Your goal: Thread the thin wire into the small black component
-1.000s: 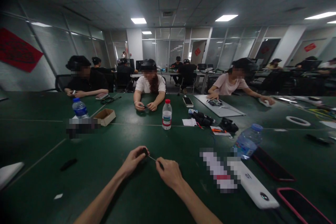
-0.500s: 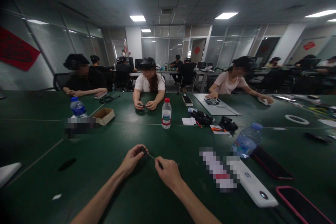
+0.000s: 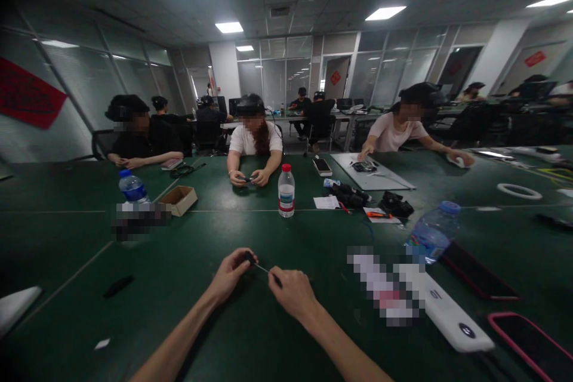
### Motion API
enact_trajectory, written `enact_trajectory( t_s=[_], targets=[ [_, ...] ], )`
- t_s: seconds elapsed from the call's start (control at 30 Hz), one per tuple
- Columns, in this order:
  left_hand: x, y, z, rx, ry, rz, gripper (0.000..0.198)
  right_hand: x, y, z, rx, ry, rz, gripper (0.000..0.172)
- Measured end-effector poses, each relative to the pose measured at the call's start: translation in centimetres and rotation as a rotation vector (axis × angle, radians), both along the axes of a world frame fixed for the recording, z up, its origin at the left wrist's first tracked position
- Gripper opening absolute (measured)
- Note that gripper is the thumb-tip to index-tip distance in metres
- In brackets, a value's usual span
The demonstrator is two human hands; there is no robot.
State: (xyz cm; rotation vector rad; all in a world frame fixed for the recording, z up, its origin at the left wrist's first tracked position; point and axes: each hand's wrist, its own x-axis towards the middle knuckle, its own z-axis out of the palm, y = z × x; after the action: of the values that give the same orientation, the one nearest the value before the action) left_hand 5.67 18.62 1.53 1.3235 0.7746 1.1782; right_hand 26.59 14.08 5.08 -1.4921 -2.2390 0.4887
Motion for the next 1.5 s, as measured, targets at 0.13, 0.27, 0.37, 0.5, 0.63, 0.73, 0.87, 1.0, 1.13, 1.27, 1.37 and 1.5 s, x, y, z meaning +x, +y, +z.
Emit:
enact_trajectory(
  t_s=[0.13, 0.27, 0.37, 0.5, 0.63, 0.73, 0.87, 1.0, 1.13, 1.27, 1.37, 1.5],
  targets=[
    [-0.1, 0.0, 0.0, -0.013, 0.015, -0.007, 0.030, -0.1, -0.2, -0.1, -0.015, 0.030, -0.018, 0.037],
    [-0.1, -0.1, 0.1, -0.013, 0.005, -0.021, 0.029, 0.1, -0.1, -0.4, -0.016, 0.090, -0.016, 0.038],
    [0.2, -0.3, 0.6, 0.044, 0.115, -0.108, 0.023, 0.6, 0.3, -0.7, -0.021, 0.230, -0.069, 0.042],
    [0.5, -0.3, 0.5, 0.037, 0.109, -0.101, 0.024, 1.0, 0.7, -0.8, -0.045, 0.338, -0.122, 0.044],
    [0.3, 0.2, -0.4, -0.055, -0.074, 0.078, 0.032, 0.9, 0.8, -0.4, -0.068, 0.247, -0.021, 0.039],
    [0.2, 0.3, -0.7, -0.078, -0.103, 0.094, 0.035, 1.0, 0.8, 0.2, -0.058, 0.176, 0.018, 0.035],
    [0.2, 0.0, -0.4, -0.073, -0.073, 0.052, 0.034, 1.2, 0.7, 0.8, -0.074, 0.151, 0.043, 0.035],
    [0.2, -0.1, -0.3, -0.071, -0.060, 0.023, 0.034, 1.0, 0.4, 0.7, -0.050, 0.077, 0.054, 0.034],
    [0.1, 0.0, -0.5, -0.063, -0.028, -0.024, 0.036, 0.7, 0.3, 0.3, -0.017, 0.039, 0.054, 0.032],
    [-0.1, 0.0, -0.6, -0.063, -0.035, -0.017, 0.037, 0.8, 0.3, 0.0, -0.012, 0.047, 0.066, 0.032],
    [-0.1, 0.0, -0.4, -0.055, -0.028, -0.014, 0.036, 0.9, 0.2, -0.2, -0.009, 0.061, 0.074, 0.032],
    [0.0, -0.2, 0.0, -0.036, 0.034, -0.089, 0.034, 0.9, 0.2, -0.3, -0.027, 0.082, 0.074, 0.031]
  ],
)
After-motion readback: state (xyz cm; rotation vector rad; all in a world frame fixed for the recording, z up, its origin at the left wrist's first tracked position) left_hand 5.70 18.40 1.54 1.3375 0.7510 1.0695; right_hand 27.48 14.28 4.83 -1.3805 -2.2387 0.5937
